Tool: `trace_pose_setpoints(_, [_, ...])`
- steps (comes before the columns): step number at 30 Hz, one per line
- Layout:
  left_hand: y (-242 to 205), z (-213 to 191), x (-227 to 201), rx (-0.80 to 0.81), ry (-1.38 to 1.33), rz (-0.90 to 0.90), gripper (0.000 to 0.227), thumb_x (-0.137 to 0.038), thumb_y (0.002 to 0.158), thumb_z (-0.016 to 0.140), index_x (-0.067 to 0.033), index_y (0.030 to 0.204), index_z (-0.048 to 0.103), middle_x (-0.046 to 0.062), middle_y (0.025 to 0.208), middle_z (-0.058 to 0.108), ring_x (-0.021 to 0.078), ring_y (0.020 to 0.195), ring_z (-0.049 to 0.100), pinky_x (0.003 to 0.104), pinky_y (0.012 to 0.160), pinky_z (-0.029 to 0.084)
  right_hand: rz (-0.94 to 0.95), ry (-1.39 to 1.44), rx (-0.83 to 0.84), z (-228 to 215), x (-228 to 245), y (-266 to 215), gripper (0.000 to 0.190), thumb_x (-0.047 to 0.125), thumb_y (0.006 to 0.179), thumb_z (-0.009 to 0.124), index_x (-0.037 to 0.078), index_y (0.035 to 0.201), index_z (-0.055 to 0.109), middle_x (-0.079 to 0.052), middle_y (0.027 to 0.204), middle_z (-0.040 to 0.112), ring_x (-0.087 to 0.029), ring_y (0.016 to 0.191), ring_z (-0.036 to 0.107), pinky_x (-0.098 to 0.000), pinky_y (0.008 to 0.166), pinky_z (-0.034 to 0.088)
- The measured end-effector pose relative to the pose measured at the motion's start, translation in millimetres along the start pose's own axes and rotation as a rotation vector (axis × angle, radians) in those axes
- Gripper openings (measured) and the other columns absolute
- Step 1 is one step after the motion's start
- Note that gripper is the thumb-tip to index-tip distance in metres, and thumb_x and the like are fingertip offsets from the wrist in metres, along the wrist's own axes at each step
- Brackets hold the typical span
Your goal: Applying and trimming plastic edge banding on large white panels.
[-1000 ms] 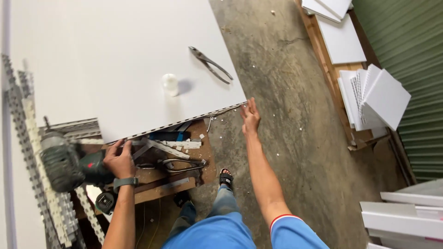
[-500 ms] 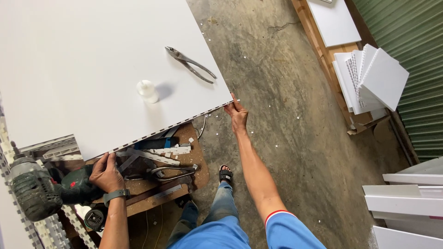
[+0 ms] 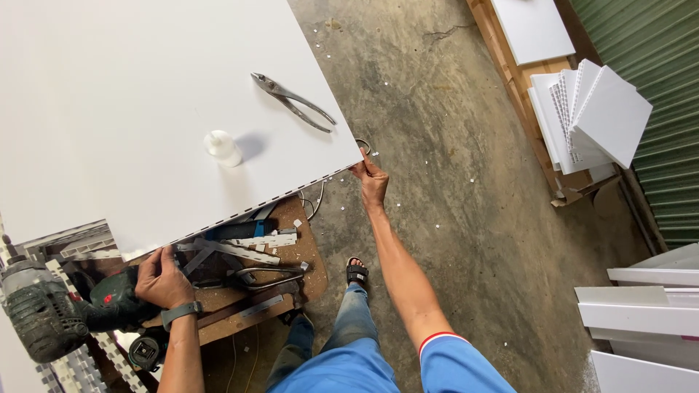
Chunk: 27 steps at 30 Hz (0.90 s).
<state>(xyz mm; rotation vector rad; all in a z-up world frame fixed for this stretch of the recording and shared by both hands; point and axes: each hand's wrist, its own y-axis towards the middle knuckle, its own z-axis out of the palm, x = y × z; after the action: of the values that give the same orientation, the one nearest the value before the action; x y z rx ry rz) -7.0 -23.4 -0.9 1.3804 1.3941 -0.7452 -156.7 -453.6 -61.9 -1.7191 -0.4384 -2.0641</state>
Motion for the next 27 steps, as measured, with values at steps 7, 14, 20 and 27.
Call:
trace_pose_setpoints(7, [-7, -6, -3, 0.004, 0.347, 0.214, 0.021, -0.012, 0.093, 0.091, -0.0057, 0.102, 0.074, 0.010, 0.109, 0.066, 0.0218, 0.103, 0.063, 0.038, 0.088, 0.054, -0.040, 0.062, -0.066, 7, -14, -2, 0.035, 0.020, 0.096, 0.072, 0.012, 0.130, 0.069, -0.007, 0.106, 0.078, -0.016, 0.091, 0.076, -0.0359, 0.085, 0.066])
trace_pose_setpoints(14, [11, 41, -64, 0.485, 0.777, 0.724, 0.068, -0.049, 0.084, 0.082, -0.0166, 0.141, 0.062, 0.015, 0.151, 0.058, 0.0321, 0.144, 0.048, 0.056, 0.125, 0.024, -0.065, 0.068, -0.287, 24, -24, -7, 0.030, 0.012, 0.098, 0.071, 0.009, 0.127, 0.072, -0.007, 0.106, 0.078, -0.012, 0.085, 0.071, -0.0311, 0.077, 0.063])
trace_pose_setpoints(20, [3, 112, -113, 0.740, 0.882, 0.782, 0.097, -0.064, 0.078, 0.075, -0.0107, 0.153, 0.045, 0.021, 0.158, 0.043, 0.0365, 0.148, 0.038, 0.060, 0.121, 0.024, -0.037, 0.113, -0.310, 27, -18, -9, 0.027, 0.010, 0.097, 0.070, 0.007, 0.124, 0.073, -0.007, 0.106, 0.077, -0.013, 0.084, 0.073, -0.0321, 0.077, 0.066])
trace_pose_setpoints(27, [-48, 217, -132, 0.848, 0.827, 0.761, 0.110, -0.069, 0.076, 0.073, -0.0028, 0.155, 0.035, 0.023, 0.160, 0.036, 0.0370, 0.148, 0.034, 0.060, 0.120, 0.027, -0.070, 0.006, -0.267, 24, -6, -9, 0.027, 0.011, 0.096, 0.071, 0.006, 0.122, 0.073, -0.008, 0.109, 0.077, -0.013, 0.088, 0.074, -0.0331, 0.079, 0.068])
